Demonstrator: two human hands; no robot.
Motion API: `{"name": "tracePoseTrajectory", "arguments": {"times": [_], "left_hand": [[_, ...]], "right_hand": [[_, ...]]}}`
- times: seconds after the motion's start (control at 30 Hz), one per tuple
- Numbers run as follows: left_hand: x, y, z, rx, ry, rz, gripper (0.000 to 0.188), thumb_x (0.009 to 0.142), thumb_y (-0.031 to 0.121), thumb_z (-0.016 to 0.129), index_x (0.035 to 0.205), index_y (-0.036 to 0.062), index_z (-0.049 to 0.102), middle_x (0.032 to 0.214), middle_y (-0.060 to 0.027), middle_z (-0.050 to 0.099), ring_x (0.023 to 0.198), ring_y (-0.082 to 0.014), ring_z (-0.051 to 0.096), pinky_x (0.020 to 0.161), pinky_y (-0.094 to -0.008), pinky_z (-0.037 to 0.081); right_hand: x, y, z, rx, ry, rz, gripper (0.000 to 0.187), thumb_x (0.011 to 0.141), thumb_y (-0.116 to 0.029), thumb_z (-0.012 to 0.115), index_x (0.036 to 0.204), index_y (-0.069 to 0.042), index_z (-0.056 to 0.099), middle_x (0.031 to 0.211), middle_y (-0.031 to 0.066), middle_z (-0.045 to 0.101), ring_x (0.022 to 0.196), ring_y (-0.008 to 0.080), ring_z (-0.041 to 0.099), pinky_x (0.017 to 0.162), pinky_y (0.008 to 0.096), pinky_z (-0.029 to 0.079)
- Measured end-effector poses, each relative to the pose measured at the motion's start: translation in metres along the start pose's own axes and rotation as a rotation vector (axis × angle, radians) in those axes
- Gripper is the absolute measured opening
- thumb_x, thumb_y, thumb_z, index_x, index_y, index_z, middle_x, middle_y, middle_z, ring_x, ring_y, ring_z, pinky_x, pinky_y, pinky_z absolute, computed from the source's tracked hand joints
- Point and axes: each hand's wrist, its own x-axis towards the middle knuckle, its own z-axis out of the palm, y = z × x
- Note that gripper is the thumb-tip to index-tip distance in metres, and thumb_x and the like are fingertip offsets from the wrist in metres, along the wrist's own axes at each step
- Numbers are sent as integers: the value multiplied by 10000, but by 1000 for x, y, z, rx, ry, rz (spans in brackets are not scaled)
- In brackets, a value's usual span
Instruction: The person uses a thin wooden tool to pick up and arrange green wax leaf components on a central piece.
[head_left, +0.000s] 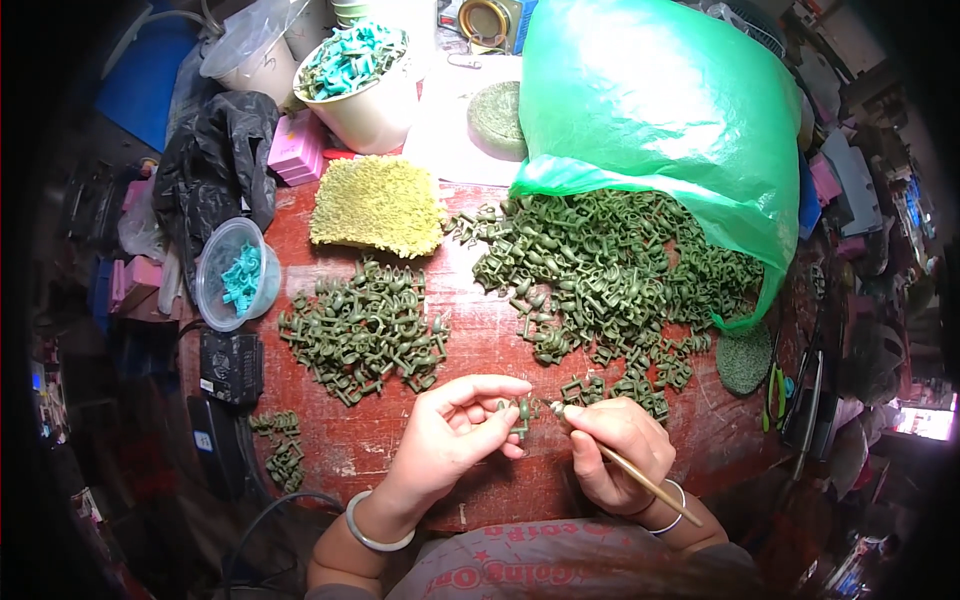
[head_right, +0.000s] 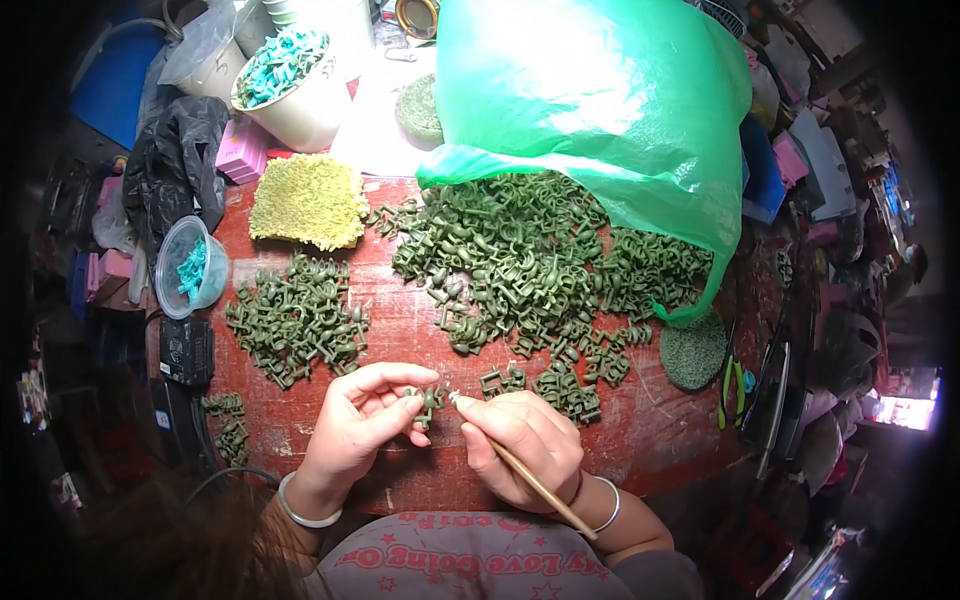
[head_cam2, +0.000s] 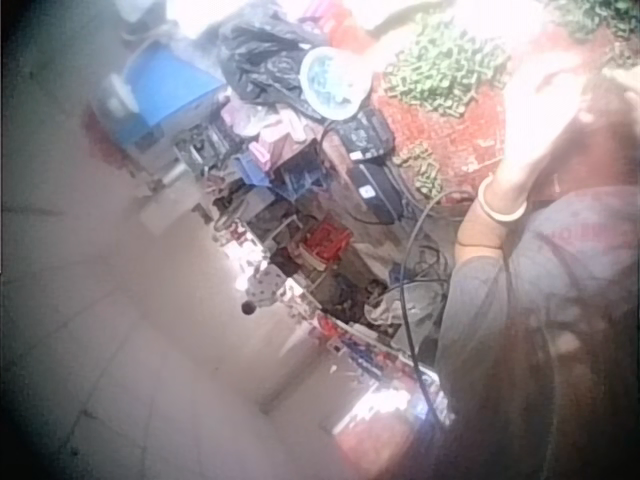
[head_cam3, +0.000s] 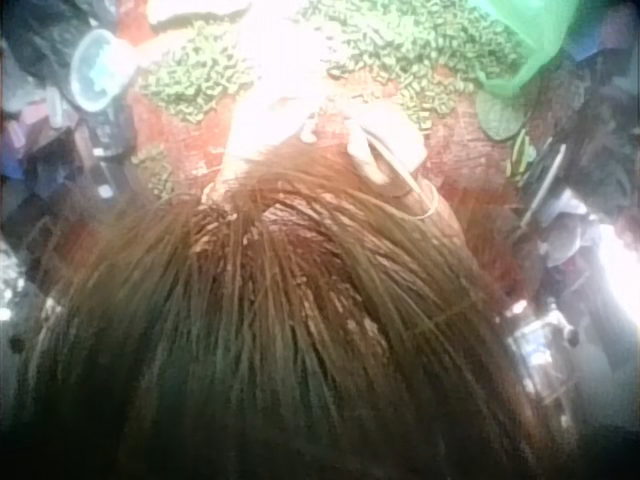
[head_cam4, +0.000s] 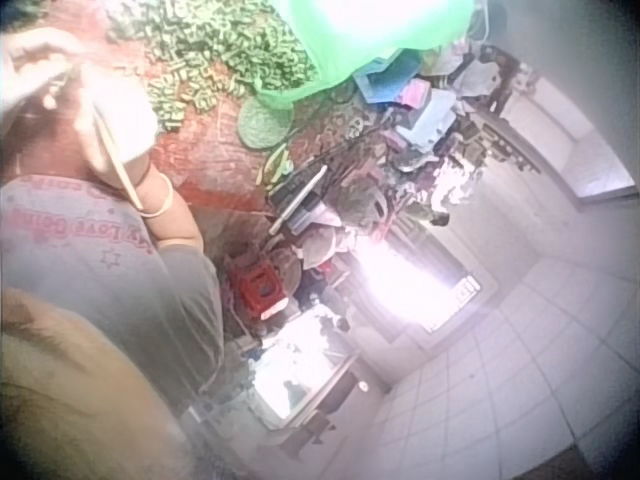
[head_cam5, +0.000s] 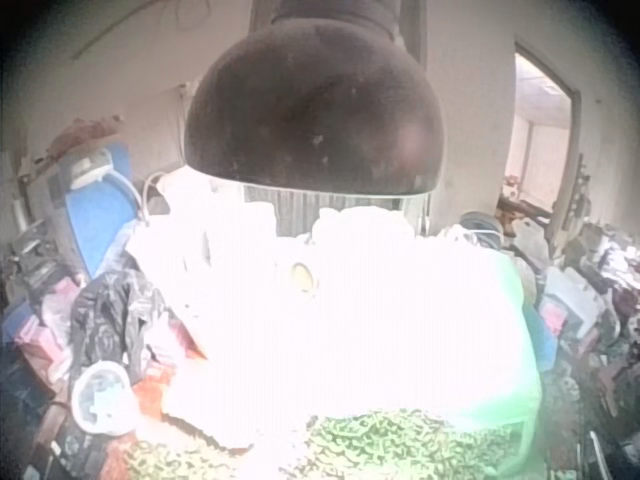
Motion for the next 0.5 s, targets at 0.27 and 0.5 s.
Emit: {"name": "tracePoseTrajectory", "arguments": {"times": [0.27, 0.5], "left_hand": [[0, -3, -4, 2, -11, 9, 237, 941, 2, 610, 1171, -54, 622, 901, -68, 656, 739, -107, 653, 649, -238, 574], [2, -4, -3, -73, -6, -1, 192, 939, 5, 615, 1121, -49, 586, 925, -115, 660, 779, -146, 672, 640, -263, 592]], "right_hand": [[1, 0, 2, -66, -43, -94, 271, 811, 23, 718, 1072, 73, 663, 867, 121, 673, 716, 252, 661, 640, 329, 568], [0, 1, 3, -82, -48, -124, 272, 815, 12, 727, 1071, 77, 665, 866, 118, 673, 713, 244, 664, 652, 328, 579]]}}
